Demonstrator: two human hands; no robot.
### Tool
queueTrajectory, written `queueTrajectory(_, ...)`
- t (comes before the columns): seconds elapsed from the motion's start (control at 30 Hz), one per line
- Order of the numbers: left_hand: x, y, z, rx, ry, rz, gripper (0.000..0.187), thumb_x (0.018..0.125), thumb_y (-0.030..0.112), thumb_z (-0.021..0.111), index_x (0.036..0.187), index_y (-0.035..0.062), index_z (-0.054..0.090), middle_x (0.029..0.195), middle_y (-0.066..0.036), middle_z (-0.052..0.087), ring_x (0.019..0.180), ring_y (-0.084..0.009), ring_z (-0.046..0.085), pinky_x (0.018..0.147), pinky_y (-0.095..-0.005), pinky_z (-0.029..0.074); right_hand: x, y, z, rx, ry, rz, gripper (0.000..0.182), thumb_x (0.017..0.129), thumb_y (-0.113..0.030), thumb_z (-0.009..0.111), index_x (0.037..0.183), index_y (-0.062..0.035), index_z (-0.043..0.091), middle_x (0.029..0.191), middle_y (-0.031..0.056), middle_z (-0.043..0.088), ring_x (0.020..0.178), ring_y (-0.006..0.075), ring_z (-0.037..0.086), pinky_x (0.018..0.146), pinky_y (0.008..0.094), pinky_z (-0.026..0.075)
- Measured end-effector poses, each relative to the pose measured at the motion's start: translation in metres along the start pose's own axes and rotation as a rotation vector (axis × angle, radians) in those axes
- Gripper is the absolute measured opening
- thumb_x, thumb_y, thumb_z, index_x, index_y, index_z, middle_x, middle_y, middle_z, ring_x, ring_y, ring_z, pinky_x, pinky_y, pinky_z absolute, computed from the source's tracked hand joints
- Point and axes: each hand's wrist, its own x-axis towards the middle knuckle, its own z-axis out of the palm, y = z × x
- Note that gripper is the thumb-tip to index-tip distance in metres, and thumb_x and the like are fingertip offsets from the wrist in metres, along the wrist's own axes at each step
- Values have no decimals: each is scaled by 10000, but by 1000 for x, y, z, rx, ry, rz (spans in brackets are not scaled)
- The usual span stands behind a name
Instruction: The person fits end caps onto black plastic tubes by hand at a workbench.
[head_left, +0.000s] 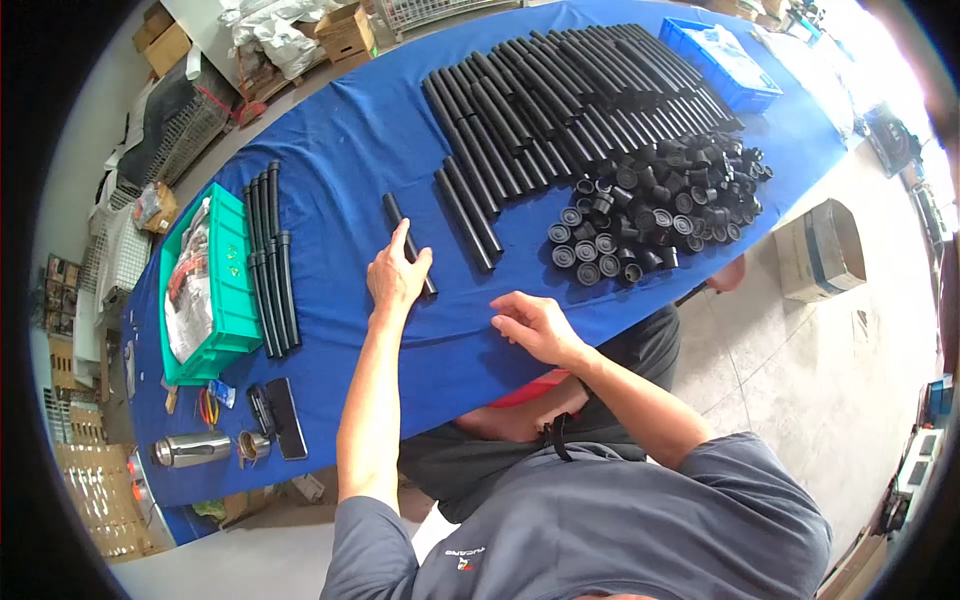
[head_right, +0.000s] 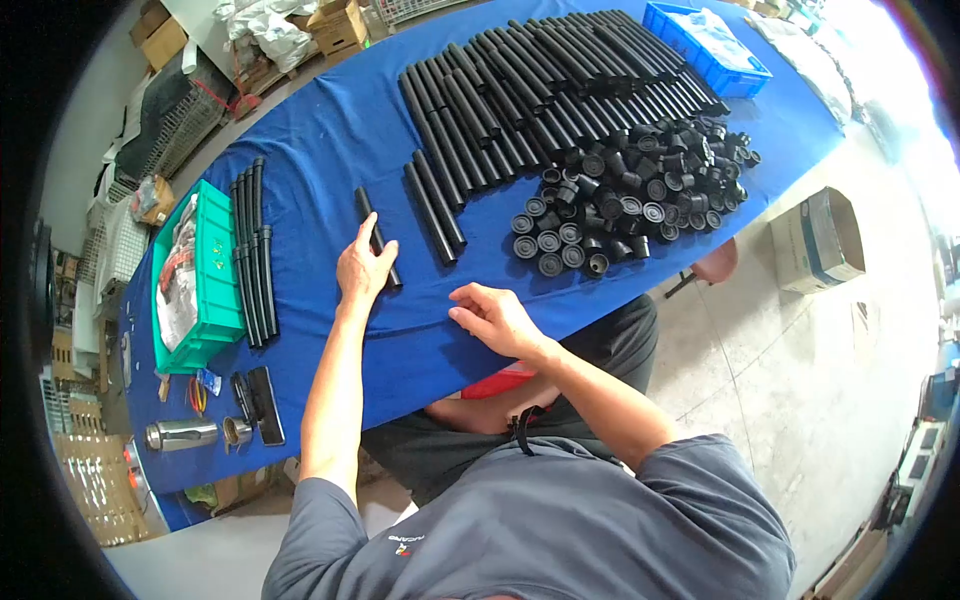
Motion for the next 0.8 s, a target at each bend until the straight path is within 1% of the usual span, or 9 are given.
queueTrajectory(0.07, -2, 2, -6, 28, -69, -33, 553, 852, 332, 725, 1370, 146, 669, 997, -215, 766, 911, -411, 746, 834, -505, 591, -1, 0, 2, 1, 22, -11, 264, 980, -156, 721, 1169, 24, 679, 919, 122, 750, 798, 153, 718, 718, 306, 584)
queueTrajectory(0.13, -12, 2, -4, -9, 26, -48, 467, 845, 291, 688, 1290, 156, 732, 959, -220, 764, 899, -412, 745, 829, -508, 588, -1, 3, 3, -7, 41, -40, 245, 984, -144, 716, 1160, 25, 689, 880, 87, 733, 758, 132, 709, 692, 281, 579)
queueTrajectory(0.2, -22, -1, -4, -46, 53, -130, 450, 851, 293, 687, 1272, 143, 742, 942, -215, 764, 895, -406, 744, 826, -512, 580, -1, -1, 2, -107, 87, -143, 213, 941, -142, 750, 1082, 9, 698, 878, 104, 710, 754, 194, 706, 686, 328, 572)
queueTrajectory(0.23, -27, -8, 1, -19, 146, -55, 415, 860, 285, 678, 1236, 128, 759, 915, -203, 765, 862, -392, 738, 811, -508, 561, -3, -4, 3, -152, 103, -188, 199, 919, -140, 767, 1044, 0, 703, 877, 113, 698, 752, 225, 705, 683, 352, 569)
queueTrajectory(0.33, -31, -9, 1, 13, 157, -36, 402, 869, 275, 668, 1227, 117, 760, 905, -193, 765, 839, -376, 729, 804, -495, 542, -4, -14, -8, -642, 214, -534, 181, 846, -118, 793, 993, -52, 711, 887, 86, 644, 781, 257, 671, 710, 386, 539)
queueTrajectory(0.4, -31, -9, 1, 10, 172, -44, 390, 867, 278, 661, 1211, 128, 766, 901, -181, 768, 851, -364, 726, 811, -483, 532, -1, -30, -30, -818, 225, -598, 247, 771, -126, 813, 992, -95, 708, 1051, 90, 623, 995, 303, 629, 854, 449, 486)
queueTrajectory(0.47, -30, -9, 3, 8, 175, -56, 390, 865, 282, 658, 1210, 134, 767, 898, -179, 767, 862, -362, 726, 817, -483, 529, 8, -53, -53, -1061, 202, -437, 466, 739, -152, 824, 1188, -127, 702, 1424, 201, 491, 1352, 419, 454, 1128, 582, 365)
queueTrajectory(0.53, -31, -6, 0, 32, 164, -89, 383, 866, 285, 655, 1204, 147, 769, 871, -160, 764, 849, -344, 726, 815, -472, 523, 18, -55, -72, -1233, 162, -324, 567, 751, -201, 838, 1292, -141, 677, 1604, 255, 324, 1523, 460, 247, 1251, 610, 199)
queueTrajectory(0.8, -34, -9, 2, -3, 183, -71, 366, 873, 276, 662, 1198, 137, 761, 865, -118, 766, 832, -310, 727, 779, -461, 511, 28, -24, -87, -1363, 35, -245, 434, 843, -139, 736, 1272, -101, 683, 1585, 268, 369, 1527, 469, 255, 1261, 607, 187)
